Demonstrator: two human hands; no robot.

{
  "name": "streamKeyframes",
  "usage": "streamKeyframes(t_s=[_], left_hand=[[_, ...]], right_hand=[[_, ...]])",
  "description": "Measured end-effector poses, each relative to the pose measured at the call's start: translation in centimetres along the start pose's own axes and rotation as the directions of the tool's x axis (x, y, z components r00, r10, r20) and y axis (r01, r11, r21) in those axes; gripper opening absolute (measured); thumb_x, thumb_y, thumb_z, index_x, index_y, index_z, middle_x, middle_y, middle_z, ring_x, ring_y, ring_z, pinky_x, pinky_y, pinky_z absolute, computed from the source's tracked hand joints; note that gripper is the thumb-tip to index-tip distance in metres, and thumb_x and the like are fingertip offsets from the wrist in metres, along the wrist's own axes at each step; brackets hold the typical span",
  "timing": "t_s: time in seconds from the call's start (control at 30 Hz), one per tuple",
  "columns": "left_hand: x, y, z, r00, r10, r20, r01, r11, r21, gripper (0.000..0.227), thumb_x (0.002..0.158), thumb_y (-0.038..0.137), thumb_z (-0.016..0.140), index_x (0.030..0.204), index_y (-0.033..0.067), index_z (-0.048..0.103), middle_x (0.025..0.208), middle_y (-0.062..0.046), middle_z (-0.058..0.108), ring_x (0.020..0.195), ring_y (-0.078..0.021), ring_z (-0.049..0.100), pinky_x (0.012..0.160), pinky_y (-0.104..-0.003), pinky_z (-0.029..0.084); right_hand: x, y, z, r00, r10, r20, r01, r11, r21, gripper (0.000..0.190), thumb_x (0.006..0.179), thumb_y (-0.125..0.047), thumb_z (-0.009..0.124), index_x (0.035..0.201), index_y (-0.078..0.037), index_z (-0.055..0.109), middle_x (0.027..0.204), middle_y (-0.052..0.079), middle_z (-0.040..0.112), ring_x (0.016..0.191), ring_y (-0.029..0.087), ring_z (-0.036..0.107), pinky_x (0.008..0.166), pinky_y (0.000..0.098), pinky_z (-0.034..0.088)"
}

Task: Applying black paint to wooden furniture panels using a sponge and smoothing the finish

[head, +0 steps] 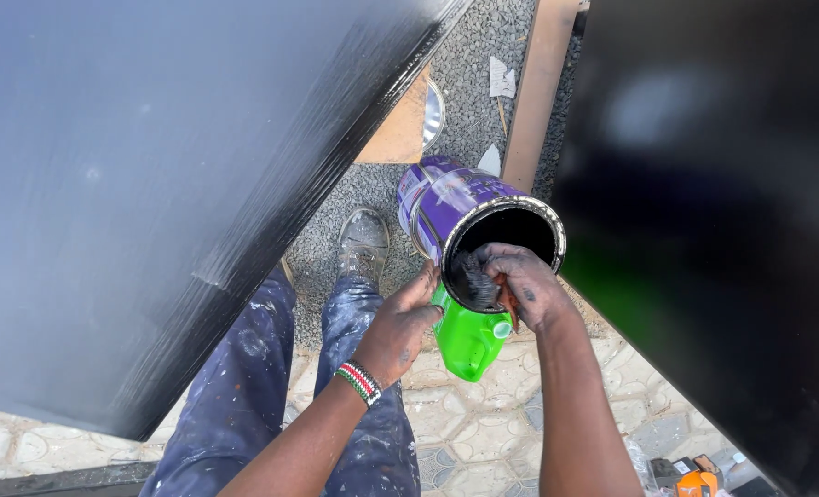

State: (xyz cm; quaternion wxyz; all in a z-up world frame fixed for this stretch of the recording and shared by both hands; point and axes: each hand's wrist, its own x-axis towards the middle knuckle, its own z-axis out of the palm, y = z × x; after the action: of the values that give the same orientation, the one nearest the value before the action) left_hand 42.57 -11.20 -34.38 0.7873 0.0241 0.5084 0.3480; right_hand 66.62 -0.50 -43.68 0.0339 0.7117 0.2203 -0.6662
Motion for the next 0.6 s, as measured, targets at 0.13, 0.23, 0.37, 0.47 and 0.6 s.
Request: streamKeyframes(t_s=[0.13, 0.23, 0.37, 0.47, 0.6], left_hand=[[-1.6, 1.6, -0.2, 0.999, 0.026, -0.028, -0.027, 0.999, -0.045, 0.090, 0.108, 0.002, 0.056, 0.189, -0.0049, 0.018, 0.194, -0.041, 0.018, 0.180, -0.0567, 0.018, 0.145, -0.071, 0.019], [-1.1, 0.2, -0.6, 0.995, 0.055, -0.082, -0.064, 0.991, -0.114, 0.086, 0.106, 0.000, 0.054, 0.187, -0.0074, 0.024, 0.191, -0.047, 0.024, 0.177, -0.0633, 0.021, 0.143, -0.076, 0.019], [0.4, -4.3, -1.9, 0.985, 0.095, -0.143, -0.124, 0.969, -0.214, 0.072, 0.112, 0.016, 0.063, 0.180, -0.0037, 0.047, 0.184, -0.045, 0.042, 0.167, -0.0631, 0.045, 0.135, -0.073, 0.041], [2.3, -5.4, -2.9, 0.980, 0.084, -0.181, -0.130, 0.957, -0.261, 0.064, 0.112, 0.020, 0.067, 0.172, -0.0029, 0.059, 0.177, -0.044, 0.054, 0.158, -0.0629, 0.058, 0.129, -0.072, 0.052], [3.4, -5.5, -4.1, 0.976, 0.077, -0.204, -0.135, 0.947, -0.290, 0.058, 0.112, 0.023, 0.066, 0.165, -0.0033, 0.069, 0.165, -0.047, 0.064, 0.146, -0.0638, 0.069, 0.118, -0.071, 0.063]], right_hand=[[-0.7, 0.3, -1.0, 0.998, -0.037, -0.051, 0.035, 0.998, -0.054, 0.021, 0.087, 0.000, 0.065, 0.099, -0.002, 0.082, 0.070, 0.016, 0.058, 0.046, 0.025, 0.071, 0.035, 0.0411, 0.055], [-4.4, -2.6, 1.0, 0.987, -0.018, -0.162, 0.029, 0.997, 0.071, 0.026, 0.095, -0.005, 0.067, 0.112, -0.005, 0.087, 0.074, 0.013, 0.061, 0.053, 0.020, 0.061, 0.041, 0.0367, 0.054], [-10.2, -6.3, 5.6, 0.928, -0.126, -0.352, 0.066, 0.982, -0.176, 0.034, 0.116, -0.011, 0.067, 0.148, -0.001, 0.070, 0.101, 0.013, 0.075, 0.063, 0.015, 0.063, 0.056, 0.0314, 0.058], [-9.0, -3.9, 6.2, 0.894, -0.173, -0.413, -0.012, 0.913, -0.408, 0.033, 0.115, -0.032, 0.078, 0.146, -0.019, 0.073, 0.112, 0.014, 0.085, 0.087, 0.028, 0.075, 0.078, 0.0444, 0.063], [-8.7, -2.4, 6.5, 0.897, -0.225, -0.379, -0.007, 0.852, -0.523, 0.022, 0.099, -0.033, 0.086, 0.121, -0.029, 0.090, 0.098, 0.009, 0.083, 0.101, 0.030, 0.084, 0.090, 0.0487, 0.065]])
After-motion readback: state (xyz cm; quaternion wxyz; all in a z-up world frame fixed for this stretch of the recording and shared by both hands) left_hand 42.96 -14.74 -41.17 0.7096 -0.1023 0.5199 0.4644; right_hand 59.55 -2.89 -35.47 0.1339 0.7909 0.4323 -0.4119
